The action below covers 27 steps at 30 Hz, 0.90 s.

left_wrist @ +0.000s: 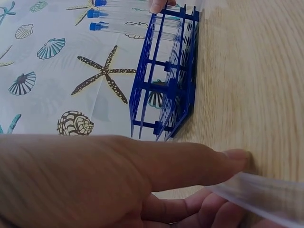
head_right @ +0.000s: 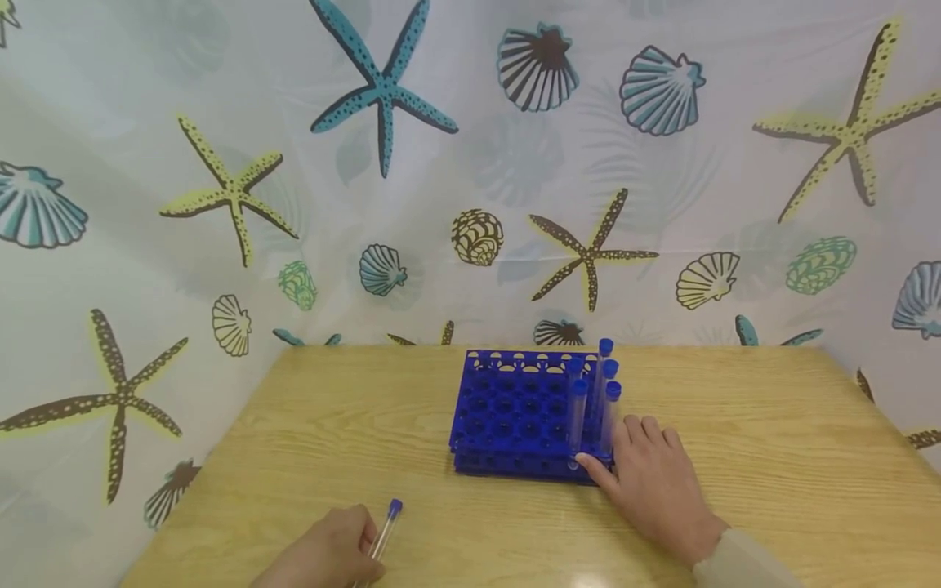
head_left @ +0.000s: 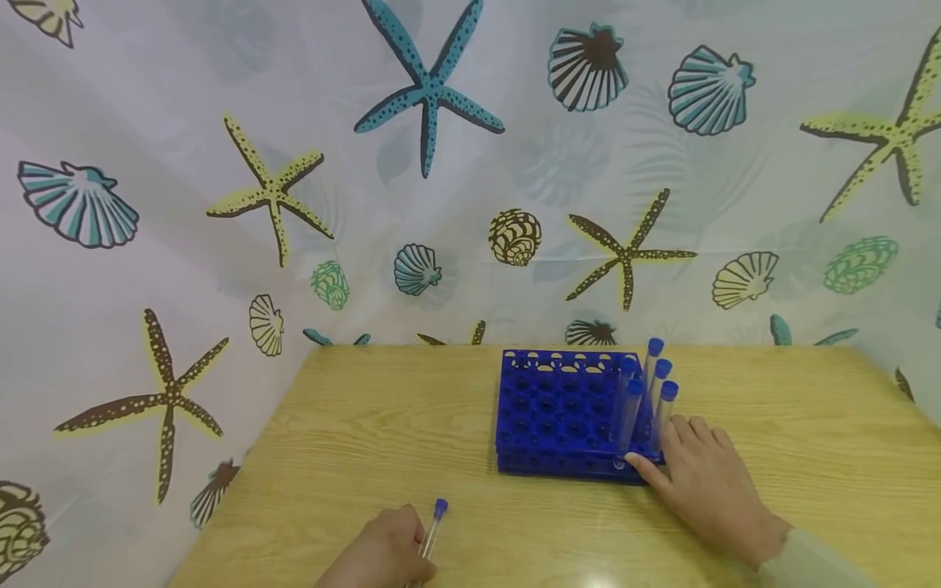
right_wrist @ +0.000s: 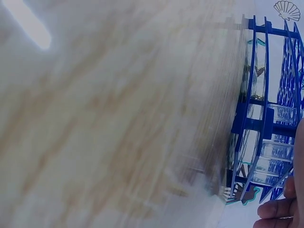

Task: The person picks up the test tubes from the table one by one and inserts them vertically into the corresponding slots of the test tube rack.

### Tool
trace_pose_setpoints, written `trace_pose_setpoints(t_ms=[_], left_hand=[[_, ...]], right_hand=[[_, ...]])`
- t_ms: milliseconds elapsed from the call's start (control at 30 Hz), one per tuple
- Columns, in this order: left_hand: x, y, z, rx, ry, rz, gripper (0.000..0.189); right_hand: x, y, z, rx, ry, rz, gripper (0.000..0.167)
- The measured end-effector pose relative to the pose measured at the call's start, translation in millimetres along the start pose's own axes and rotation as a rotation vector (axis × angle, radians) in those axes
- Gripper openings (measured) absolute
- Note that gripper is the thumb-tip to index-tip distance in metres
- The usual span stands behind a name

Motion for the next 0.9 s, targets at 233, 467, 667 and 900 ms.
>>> trace_pose_setpoints(t_ms=[233,467,667,900], left_hand=[[-0.4,-3.5,-1.0,-0.027,-0.021,0.077,0.022],[-1.1,-2.1,-2.8,-0.075,0.025,0.205,0.021],[0.7,6.9,-2.1,-0.055,0.072,0.195,0.021],[7.3,22.8,-5.7,-0.113,0.079,0.165,0.021]], right_hand=[[-0.9,0,1,0.001,-0.001,-0.004,0.085],[-0.5,0,0,-0.002,0.014,-0.003,0.085],[-0.7,0,1,-0.002,0.01,-0.006,0.083],[0.2,0,0,-0.006,-0.002,0.004,0.084]])
Point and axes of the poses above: each hand's wrist, its own x-axis towards the middle knuckle, its own z-axis out of the palm, y = z × x, the point moved 1 cm from there along x, towards the middle knuckle, and after that the axes turned 14 degrees about y, right-handed, at the moved point
